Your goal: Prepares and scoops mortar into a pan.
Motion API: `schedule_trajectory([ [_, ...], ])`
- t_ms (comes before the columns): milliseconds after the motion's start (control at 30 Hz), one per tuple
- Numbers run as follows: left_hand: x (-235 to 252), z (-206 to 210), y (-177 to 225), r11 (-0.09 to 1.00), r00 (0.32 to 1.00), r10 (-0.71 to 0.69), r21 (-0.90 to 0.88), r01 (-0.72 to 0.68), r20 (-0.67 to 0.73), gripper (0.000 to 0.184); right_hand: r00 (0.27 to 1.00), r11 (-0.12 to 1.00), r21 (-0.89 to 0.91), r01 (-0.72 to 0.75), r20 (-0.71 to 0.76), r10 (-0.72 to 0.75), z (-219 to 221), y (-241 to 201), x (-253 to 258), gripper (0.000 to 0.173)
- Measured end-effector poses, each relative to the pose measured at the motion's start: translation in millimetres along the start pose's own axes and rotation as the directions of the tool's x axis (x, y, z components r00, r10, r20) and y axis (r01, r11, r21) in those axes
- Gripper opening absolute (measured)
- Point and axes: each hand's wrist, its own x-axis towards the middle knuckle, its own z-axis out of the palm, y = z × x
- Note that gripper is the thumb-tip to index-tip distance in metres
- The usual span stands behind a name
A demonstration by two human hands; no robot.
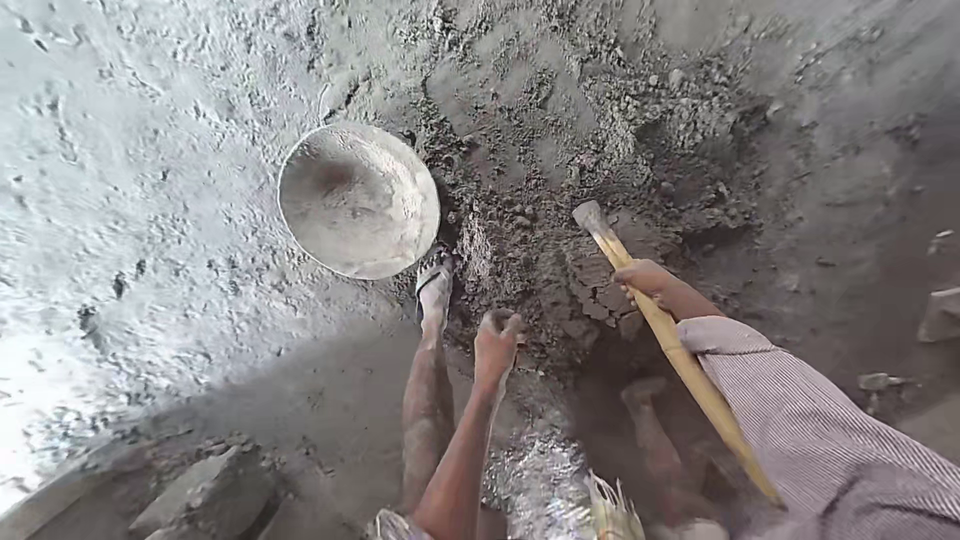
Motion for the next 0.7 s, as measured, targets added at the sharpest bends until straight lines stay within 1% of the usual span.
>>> schedule_trajectory([
  [100, 1.9, -17.8, 14.5, 0.993, 0.982, 0.019, -0.110, -0.040, -0.187, 0.030, 0.999, 0.998, -0.039, 0.041, -0.024, -0.042, 10.5, -35.9, -66.2, 0.027],
  [167, 2.2, -37.1, 23.9, 0.976, 0.948, 0.025, -0.197, -0.091, -0.316, 0.031, 0.993, 0.992, -0.046, 0.119, -0.010, -0.120, 33.1, -54.5, -115.0, 0.025],
  [200, 3.6, -47.1, 29.4, 0.963, 0.920, 0.028, -0.237, -0.130, -0.390, 0.031, 0.984, 0.983, -0.038, 0.178, -0.008, -0.178, 44.8, -63.9, -140.4, 0.024],
  [267, 5.3, -66.7, 32.5, 0.925, 0.838, 0.014, -0.310, -0.218, -0.546, 0.028, 0.946, 0.946, -0.020, 0.323, 0.010, -0.323, 65.5, -75.4, -186.8, 0.022],
  [333, 2.2, -88.7, 23.1, 0.890, 0.728, -0.046, -0.359, -0.281, -0.684, 0.026, 0.873, 0.874, 0.007, 0.486, 0.041, -0.486, 87.5, -73.7, -226.5, 0.023],
  [367, 0.6, -98.5, 18.2, 0.867, 0.689, -0.080, -0.391, -0.308, -0.720, 0.026, 0.822, 0.823, 0.032, 0.567, 0.043, -0.568, 98.9, -70.8, -241.3, 0.025],
  [400, -0.1, -105.8, 16.4, 0.834, 0.666, -0.118, -0.437, -0.336, -0.736, 0.027, 0.756, 0.756, 0.073, 0.650, 0.038, -0.653, 109.9, -68.1, -250.9, 0.026],
  [433, -2.5, -110.6, 15.1, 0.798, 0.652, -0.160, -0.485, -0.356, -0.741, 0.028, 0.681, 0.680, 0.121, 0.723, 0.037, -0.731, 120.8, -65.0, -255.4, 0.025],
  [500, -10.0, -119.3, 15.5, 0.737, 0.647, -0.223, -0.561, -0.378, -0.729, 0.029, 0.536, 0.532, 0.230, 0.815, 0.049, -0.843, 147.2, -64.5, -253.4, 0.024],
  [533, -9.8, -125.0, 20.1, 0.716, 0.645, -0.238, -0.580, -0.389, -0.726, 0.029, 0.454, 0.455, 0.275, 0.847, 0.070, -0.888, 162.3, -74.7, -247.3, 0.024],
  [600, -12.3, -129.7, 21.1, 0.699, 0.646, -0.243, -0.592, -0.400, -0.724, 0.030, 0.328, 0.347, 0.328, 0.879, 0.114, -0.938, 193.6, -100.4, -239.4, 0.028],
  [700, -15.5, -128.9, 18.5, 0.687, 0.675, -0.216, -0.601, -0.409, -0.706, 0.029, 0.120, 0.181, 0.398, 0.899, 0.174, -0.977, 224.8, -158.0, -244.7, 0.029],
])
